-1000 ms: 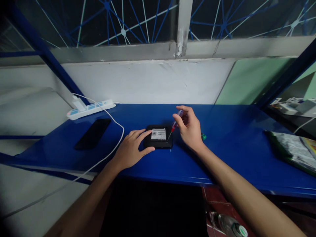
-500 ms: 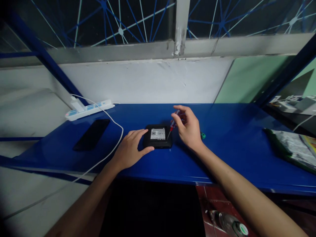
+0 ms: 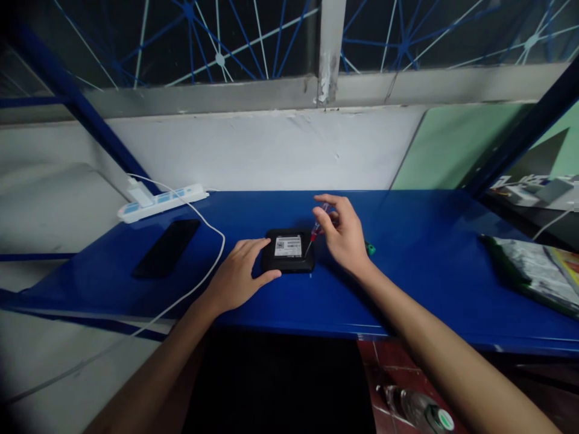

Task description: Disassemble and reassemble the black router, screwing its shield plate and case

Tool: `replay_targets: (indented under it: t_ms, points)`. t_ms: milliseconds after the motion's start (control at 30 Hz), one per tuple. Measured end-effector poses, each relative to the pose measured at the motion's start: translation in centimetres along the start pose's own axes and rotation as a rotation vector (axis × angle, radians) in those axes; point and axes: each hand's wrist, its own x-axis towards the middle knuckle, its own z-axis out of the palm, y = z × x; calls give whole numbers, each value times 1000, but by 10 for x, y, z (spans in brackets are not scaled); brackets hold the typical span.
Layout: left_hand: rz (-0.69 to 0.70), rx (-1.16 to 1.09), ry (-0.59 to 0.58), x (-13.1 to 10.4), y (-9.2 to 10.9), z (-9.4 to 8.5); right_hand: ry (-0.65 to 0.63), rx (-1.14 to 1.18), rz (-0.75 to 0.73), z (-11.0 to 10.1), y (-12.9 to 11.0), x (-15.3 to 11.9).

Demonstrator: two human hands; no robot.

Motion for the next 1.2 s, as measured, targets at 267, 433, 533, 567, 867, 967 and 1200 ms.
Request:
replay_targets:
  t_ms: [267, 433, 533, 567, 867, 967, 1200]
  points:
    - [26, -23, 11, -1, 2, -2, -23, 83, 38, -2, -7, -1]
    - [20, -21, 31, -1, 1, -1, -63, 166, 56, -1, -5, -2]
    - [3, -12, 44, -1, 1, -2, -49, 137, 30, -1, -3, -1]
    - [-6, -9, 48, -1, 1, -2, -43, 133, 21, -1, -2, -1]
    - [-18, -2, 45, -1, 2, -2, -4, 122, -5, 0, -6, 0]
    - [3, -40, 52, -2, 1, -1, -27, 159, 44, 0, -7, -1]
    - [3, -75, 44, -1, 2, -2, 0, 85, 39, 0, -2, 1]
